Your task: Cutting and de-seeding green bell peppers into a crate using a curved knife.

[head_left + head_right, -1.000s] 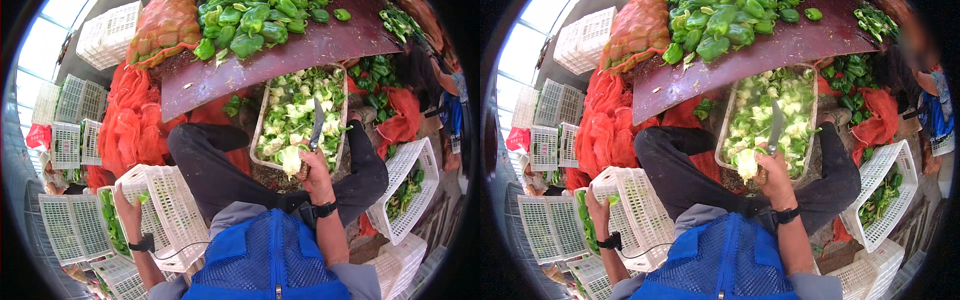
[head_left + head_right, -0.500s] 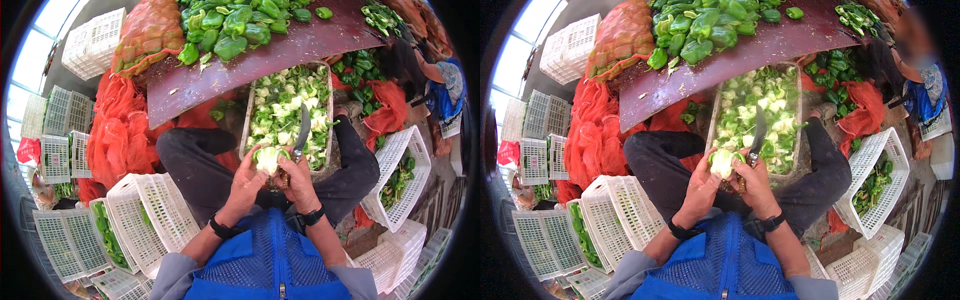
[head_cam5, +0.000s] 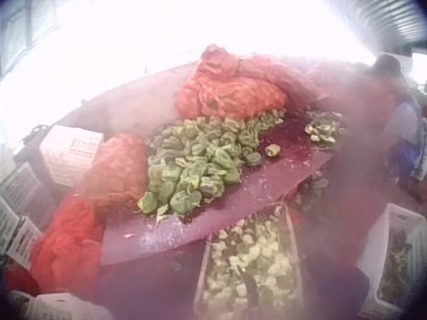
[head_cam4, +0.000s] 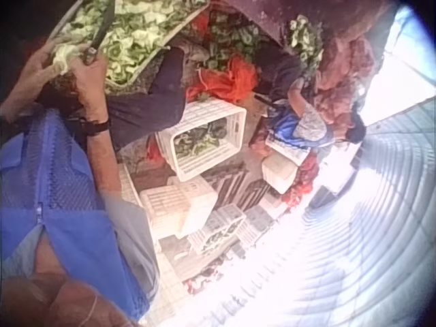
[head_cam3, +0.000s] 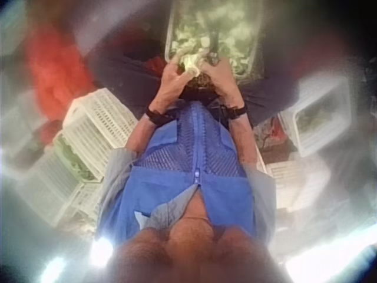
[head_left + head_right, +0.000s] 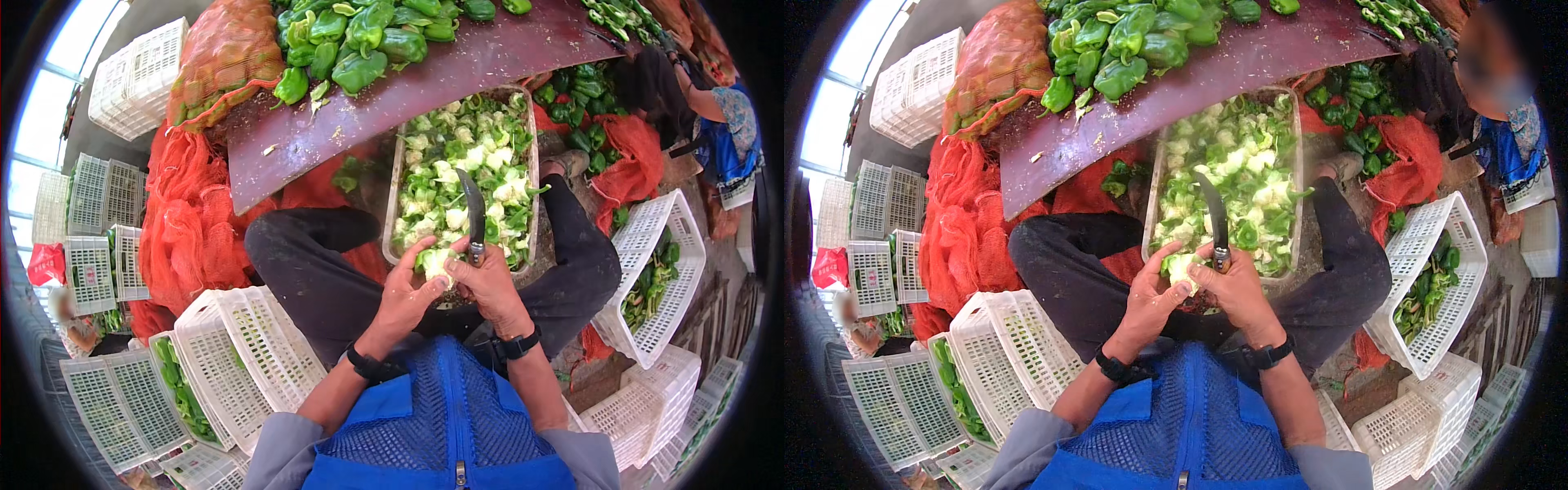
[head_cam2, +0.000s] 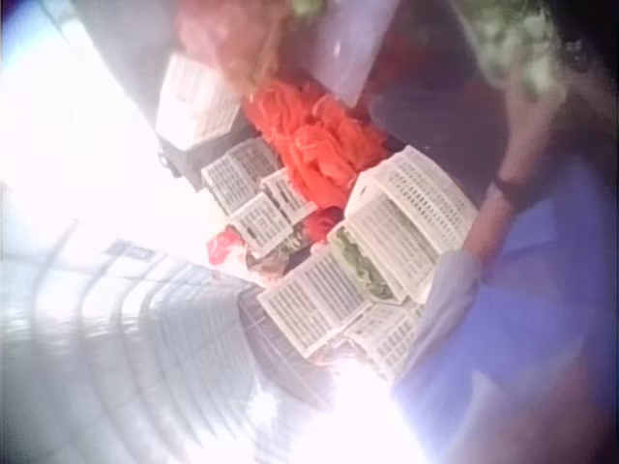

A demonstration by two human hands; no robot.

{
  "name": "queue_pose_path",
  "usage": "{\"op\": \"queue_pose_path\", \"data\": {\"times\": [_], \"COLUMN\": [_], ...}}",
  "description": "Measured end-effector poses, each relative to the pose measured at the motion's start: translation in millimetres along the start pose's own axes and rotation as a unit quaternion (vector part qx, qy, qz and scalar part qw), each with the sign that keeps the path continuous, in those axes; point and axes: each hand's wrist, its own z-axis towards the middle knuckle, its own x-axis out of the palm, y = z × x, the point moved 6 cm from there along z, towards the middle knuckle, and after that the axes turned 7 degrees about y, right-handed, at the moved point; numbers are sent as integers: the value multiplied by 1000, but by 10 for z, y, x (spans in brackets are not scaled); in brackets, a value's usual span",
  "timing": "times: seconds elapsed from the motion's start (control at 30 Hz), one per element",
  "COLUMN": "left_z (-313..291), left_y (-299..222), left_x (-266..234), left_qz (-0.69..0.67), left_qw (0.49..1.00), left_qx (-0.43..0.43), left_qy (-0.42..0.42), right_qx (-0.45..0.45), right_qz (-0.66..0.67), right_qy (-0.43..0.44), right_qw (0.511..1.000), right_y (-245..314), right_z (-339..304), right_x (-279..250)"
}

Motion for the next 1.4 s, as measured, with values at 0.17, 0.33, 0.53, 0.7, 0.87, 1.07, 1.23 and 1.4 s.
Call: {"op": "queue_pose_path", "data": {"times": [0.17, 0.33, 0.53, 0.7, 0.87, 1.07, 1.23, 1.4], "left_z": [30, 60, 154, 215, 297, 407, 437, 480], "left_y": [77, 17, 314, 644, 687, 543, 627, 588], "left_x": [-50, -117, -271, -458, -442, -398, -284, -113], "left_qz": [113, 359, -25, -238, -244, -203, -103, -111], "left_qw": [993, 929, 991, 962, 959, 965, 976, 984], "left_qx": [11, 43, -64, -63, -62, -38, -61, -24], "left_qy": [-27, -77, -117, -114, -130, -160, -181, -134], "right_qx": [-45, -116, -53, -49, -31, -70, -20, -3], "right_qz": [-30, -175, 110, 159, 225, 383, 113, 117], "right_qy": [-51, -132, -238, -200, -141, -28, -217, -214], "right_qw": [997, 969, 964, 965, 964, 921, 969, 970], "right_y": [-35, -49, -335, -193, -231, -140, -72, -119], "right_z": [-14, -36, -48, -105, -95, -6, 68, 38], "right_x": [14, -38, -243, -297, -306, -450, -560, -413]}}
